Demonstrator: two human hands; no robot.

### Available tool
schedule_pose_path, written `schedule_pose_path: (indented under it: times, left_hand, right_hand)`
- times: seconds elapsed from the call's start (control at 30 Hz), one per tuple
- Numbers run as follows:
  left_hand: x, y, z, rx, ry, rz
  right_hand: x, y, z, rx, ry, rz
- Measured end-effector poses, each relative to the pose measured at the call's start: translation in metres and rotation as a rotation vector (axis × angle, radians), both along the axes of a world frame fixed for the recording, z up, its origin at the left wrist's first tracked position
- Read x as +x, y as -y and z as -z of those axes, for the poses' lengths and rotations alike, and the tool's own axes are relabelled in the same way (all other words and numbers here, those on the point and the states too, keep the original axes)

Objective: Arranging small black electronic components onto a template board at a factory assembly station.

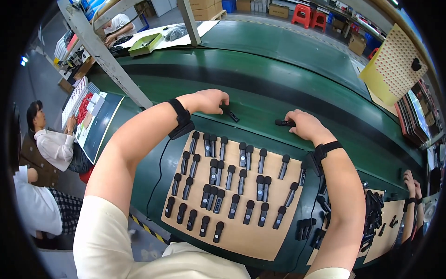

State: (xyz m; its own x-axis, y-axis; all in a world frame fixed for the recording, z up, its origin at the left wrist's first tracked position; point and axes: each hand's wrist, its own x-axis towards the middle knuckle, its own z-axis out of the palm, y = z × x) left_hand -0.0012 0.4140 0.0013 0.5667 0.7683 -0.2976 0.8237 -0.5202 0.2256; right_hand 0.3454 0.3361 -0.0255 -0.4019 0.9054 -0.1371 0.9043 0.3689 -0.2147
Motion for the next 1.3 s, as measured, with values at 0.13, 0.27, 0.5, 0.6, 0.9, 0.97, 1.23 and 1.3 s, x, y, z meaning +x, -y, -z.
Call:
schedule_pose_path:
  times: [0.13, 0.27, 0.5, 0.6, 0.9, 0.97, 1.23, 1.3]
  left_hand:
    - [0.003, -0.012, 0.014, -0.019, -0.055, -0.015]
    - [-0.002, -0.015, 0.024, -0.023, -0.004, 0.024]
    - [-0.012, -0.006, 0.005, 0.043, 0.167, -0.008]
    - [-0.030, 0.021, -0.030, -0.002, 0.429, -0.085]
    - [-0.070, 0.229, -0.091, -0.358, 1.165, -0.132]
    - [-0.076, 0.284, -0.079, -0.293, 1.108, -0.078]
    - [-0.040, 0.370, -0.021, -0.320, 1.121, 0.035]
    - [-0.032, 0.375, -0.016, -0.270, 1.195, 0.046]
  right_hand:
    - [-0.001, -0.008, 0.003, -0.044, -0.016, 0.043]
    - [0.008, 0.000, -0.001, -0.085, -0.096, 0.073]
    - [0.021, 0.073, -0.051, -0.256, -1.117, 0.390]
    - [-0.002, 0.121, -0.074, -0.335, -1.543, 0.474]
    - [-0.068, 0.282, -0.079, -0.382, -1.306, 0.490]
    - [-0.098, 0.311, -0.076, -0.352, -1.240, 0.443]
    - [-0.162, 0.362, -0.045, -0.020, -1.256, 0.182]
    - [-0.162, 0.367, -0.037, 0.139, -1.184, 0.138]
